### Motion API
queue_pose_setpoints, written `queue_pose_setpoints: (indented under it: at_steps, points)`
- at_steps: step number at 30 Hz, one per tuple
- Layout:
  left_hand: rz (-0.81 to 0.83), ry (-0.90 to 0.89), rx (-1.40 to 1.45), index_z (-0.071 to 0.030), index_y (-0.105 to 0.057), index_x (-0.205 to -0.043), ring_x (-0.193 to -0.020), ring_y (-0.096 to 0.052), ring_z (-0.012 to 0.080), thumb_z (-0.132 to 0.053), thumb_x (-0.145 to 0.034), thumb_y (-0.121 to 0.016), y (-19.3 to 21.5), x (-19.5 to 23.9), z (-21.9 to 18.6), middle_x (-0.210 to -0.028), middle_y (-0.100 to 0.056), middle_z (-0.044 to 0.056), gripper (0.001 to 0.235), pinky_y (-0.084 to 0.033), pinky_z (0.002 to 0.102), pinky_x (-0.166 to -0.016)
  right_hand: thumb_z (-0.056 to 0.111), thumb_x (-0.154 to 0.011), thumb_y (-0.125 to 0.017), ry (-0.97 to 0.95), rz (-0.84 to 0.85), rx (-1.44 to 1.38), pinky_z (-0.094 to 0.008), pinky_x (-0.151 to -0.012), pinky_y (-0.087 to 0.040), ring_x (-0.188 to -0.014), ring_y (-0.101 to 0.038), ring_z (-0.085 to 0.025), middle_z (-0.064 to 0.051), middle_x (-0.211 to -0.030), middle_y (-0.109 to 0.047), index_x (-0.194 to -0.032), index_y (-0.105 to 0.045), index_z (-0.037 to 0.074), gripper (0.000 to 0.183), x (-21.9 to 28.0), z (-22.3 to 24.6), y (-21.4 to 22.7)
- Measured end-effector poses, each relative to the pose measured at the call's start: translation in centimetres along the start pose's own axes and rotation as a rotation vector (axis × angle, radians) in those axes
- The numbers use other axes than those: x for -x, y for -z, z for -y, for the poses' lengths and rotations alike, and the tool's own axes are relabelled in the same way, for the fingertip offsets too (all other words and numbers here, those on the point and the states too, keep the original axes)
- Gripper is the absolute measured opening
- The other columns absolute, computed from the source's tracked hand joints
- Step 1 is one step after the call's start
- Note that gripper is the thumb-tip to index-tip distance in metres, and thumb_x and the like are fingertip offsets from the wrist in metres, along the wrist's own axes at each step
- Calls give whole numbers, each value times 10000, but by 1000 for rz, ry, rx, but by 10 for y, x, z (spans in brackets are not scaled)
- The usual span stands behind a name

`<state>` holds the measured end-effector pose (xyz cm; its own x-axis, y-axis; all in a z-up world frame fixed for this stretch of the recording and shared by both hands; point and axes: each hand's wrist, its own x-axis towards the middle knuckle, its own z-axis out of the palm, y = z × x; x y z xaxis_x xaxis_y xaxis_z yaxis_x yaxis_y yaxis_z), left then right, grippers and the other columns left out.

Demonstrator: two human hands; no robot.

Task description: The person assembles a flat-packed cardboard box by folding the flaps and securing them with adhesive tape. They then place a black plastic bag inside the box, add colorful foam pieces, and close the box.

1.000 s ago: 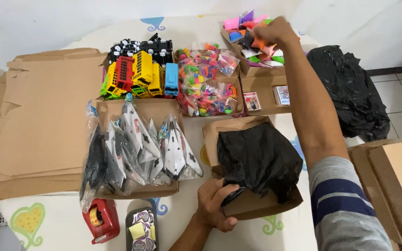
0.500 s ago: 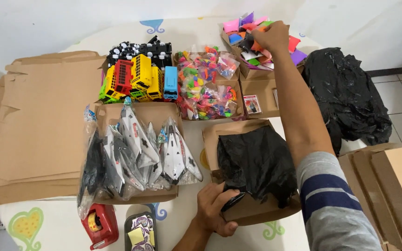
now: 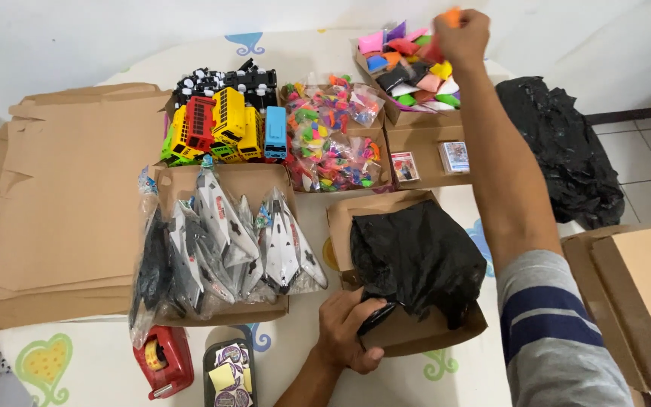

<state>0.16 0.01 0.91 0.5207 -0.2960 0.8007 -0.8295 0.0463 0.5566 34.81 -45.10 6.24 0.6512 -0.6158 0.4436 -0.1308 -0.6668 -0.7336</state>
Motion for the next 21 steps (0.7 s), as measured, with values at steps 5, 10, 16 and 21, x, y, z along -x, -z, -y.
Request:
queue_pose_setpoints:
  at_steps: [5, 10, 16, 21]
  points:
    - [-17, -20, -22, -49, -639, -1093, -718, -661, 322, -528, -1044, -340, -3, 5, 2, -1000, -678, 189, 567, -470, 400, -573, 141, -827, -566, -195, 212, -114, -277, -439, -323, -487, -440, -78, 29, -583, -542, -719, -745, 191, 215, 20, 20, 47]
    - [-12, -24, -33, -47, -646, -1085, -743, -664, 329, -524, -1037, -345, -4, 7, 3, -995, -675, 188, 565, -481, 404, -593, 778, -858, -756, -179, 537, 591, -414, -621, -431, -740, -544, -253, -102, -868, -595, -926, -533, 80, 736, 67, 82, 84]
    - [-18, -33, -31, -42, -656, -1094, -738, -655, 318, -504, -1022, -360, -6, 9, 4, -999, -678, 181, 554, -467, 396, -593, 581, -771, -775, -247, 844, 1040, -434, -761, -514, -943, -653, -346, -159, -1139, -683, -1185, -631, 64, 678, 72, 92, 97]
    - [-16, -42, -42, -52, -648, -1110, -730, -647, 319, -505, -1026, -363, -7, 9, 3, -1000, -673, 184, 541, -472, 393, -591, 601, -782, -799, -185, 946, 1090, -455, -747, -517, -987, -661, -363, -157, -1174, -704, -1179, -682, 9, 722, 73, 73, 97]
